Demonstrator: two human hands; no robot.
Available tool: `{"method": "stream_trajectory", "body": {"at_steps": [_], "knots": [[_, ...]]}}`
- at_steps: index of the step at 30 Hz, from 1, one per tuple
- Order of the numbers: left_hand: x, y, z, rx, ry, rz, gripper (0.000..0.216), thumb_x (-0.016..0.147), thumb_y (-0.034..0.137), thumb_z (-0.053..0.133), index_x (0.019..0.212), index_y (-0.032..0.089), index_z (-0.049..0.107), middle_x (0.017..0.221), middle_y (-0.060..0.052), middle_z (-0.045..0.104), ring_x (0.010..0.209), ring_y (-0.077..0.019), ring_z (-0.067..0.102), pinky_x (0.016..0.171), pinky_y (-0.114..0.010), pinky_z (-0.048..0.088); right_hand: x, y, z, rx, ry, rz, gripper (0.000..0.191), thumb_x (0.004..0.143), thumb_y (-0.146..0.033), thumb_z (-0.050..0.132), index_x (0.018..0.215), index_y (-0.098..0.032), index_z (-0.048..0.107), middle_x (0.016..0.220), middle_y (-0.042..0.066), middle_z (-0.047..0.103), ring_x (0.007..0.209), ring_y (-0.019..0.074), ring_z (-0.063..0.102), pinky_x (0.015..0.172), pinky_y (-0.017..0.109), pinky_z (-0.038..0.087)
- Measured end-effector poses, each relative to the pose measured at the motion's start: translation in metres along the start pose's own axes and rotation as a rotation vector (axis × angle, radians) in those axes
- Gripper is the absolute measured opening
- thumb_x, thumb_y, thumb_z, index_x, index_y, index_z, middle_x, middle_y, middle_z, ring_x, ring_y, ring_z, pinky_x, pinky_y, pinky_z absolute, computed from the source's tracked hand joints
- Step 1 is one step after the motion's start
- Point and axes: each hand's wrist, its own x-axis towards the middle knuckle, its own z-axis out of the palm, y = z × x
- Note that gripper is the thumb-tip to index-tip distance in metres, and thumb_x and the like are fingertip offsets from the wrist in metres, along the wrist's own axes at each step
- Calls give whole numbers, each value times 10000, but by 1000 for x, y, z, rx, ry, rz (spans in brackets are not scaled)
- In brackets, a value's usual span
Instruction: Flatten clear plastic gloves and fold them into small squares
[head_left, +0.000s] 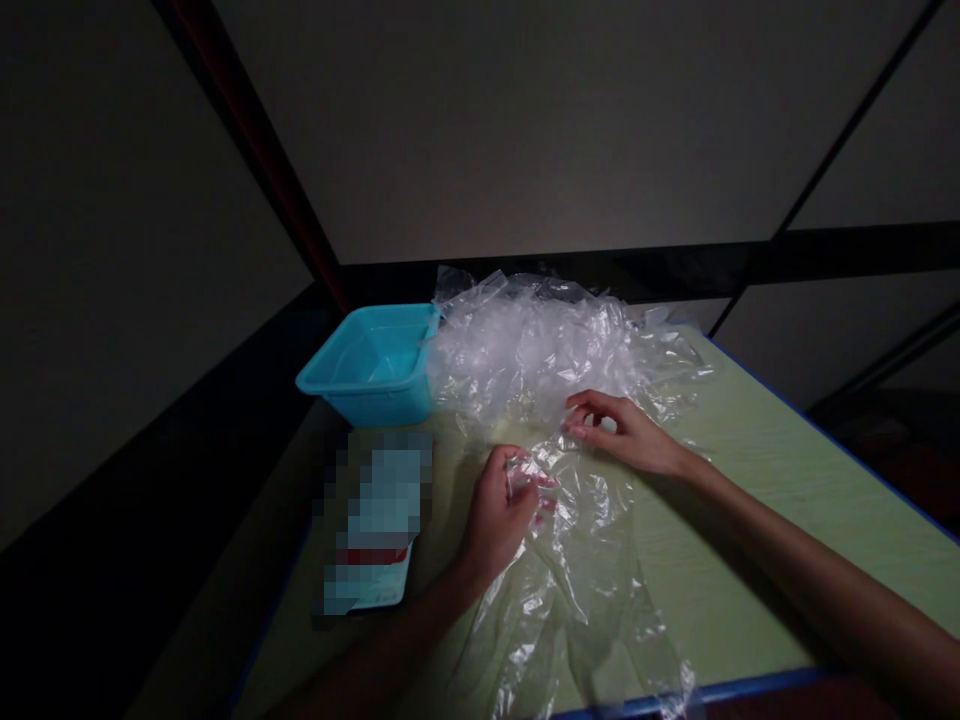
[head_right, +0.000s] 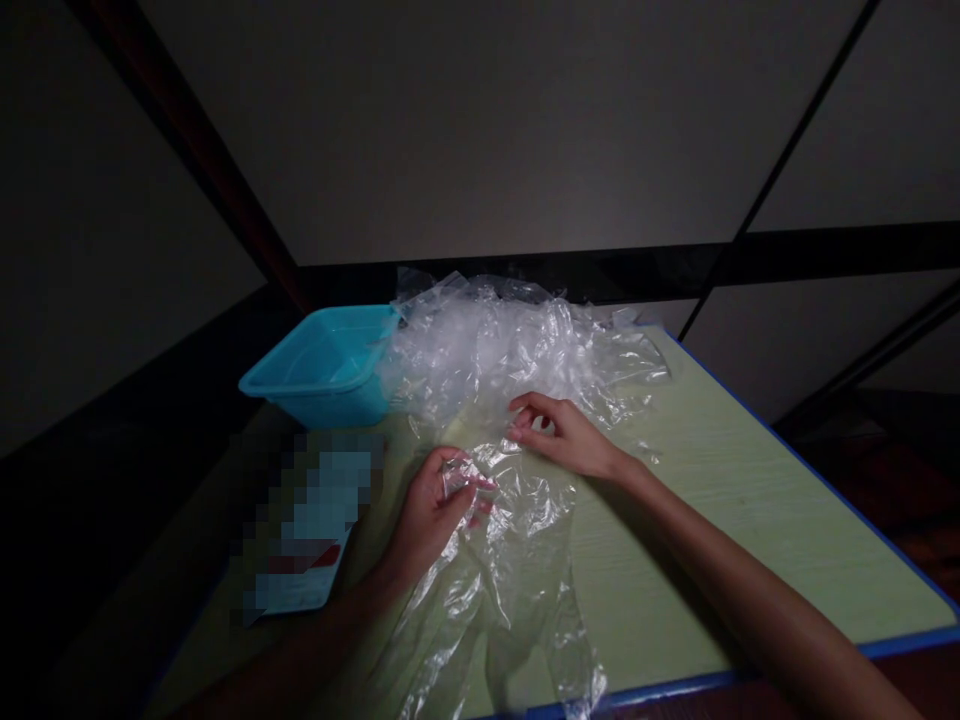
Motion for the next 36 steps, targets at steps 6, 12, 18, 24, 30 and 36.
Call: {"method": "stream_trajectory", "body": {"at_steps": [6, 12, 18, 24, 30, 36], "knots": [[1, 2, 0, -6, 12, 17, 294, 607, 185, 535, 861, 210, 390, 668, 34, 646, 468, -124, 608, 399, -172, 401, 0, 1, 2, 289, -161, 98, 285, 673, -343, 701, 808, -155, 533, 632, -36, 516, 559, 95, 486, 528, 233, 375], [2, 4, -3, 18, -48, -20, 381, 531, 122, 491, 892, 208, 409, 694, 34, 641, 476, -142, 623, 407, -189, 413, -4, 4, 0, 412, -208, 151, 325, 742, -434, 611, 652, -180, 430, 504, -82, 429, 402, 56, 426, 394, 188, 331], [-2, 5, -6, 9, -98, -1, 361, 560, 155, 489, 913, 195, 421, 671, 30, 635, 490, -135, 617, 436, -188, 400, -12, -5, -7, 441, -189, 183, 309, 792, -442, 566, 705, -193, 403, 457, -111, 375, 343, 34, 284, 326, 160, 209], [-5, 10, -5, 29, -77, 21, 249, 646, 262, 564, 850, 192, 441, 614, 47, 592, 483, -132, 584, 453, -225, 457, -13, -10, -5, 446, -257, 149, 294, 809, -439, 548, 736, -179, 432, 429, -114, 365, 358, 36, 270, 356, 172, 175], [0, 6, 1, 57, 9, 60, 159, 616, 183, 549, 719, 196, 428, 525, 73, 536, 443, -103, 535, 436, -196, 434, -11, -9, -3, 420, -316, 135, 276, 797, -407, 570, 707, -186, 432, 462, -102, 381, 394, 41, 312, 381, 183, 222], [1, 3, 1, 50, 15, 104, 200, 592, 162, 520, 759, 204, 418, 534, 81, 536, 452, -106, 550, 449, -194, 422, -15, 0, -13, 333, -373, 173, 243, 714, -320, 669, 654, -166, 490, 541, -76, 416, 467, 49, 373, 421, 192, 272]]}}
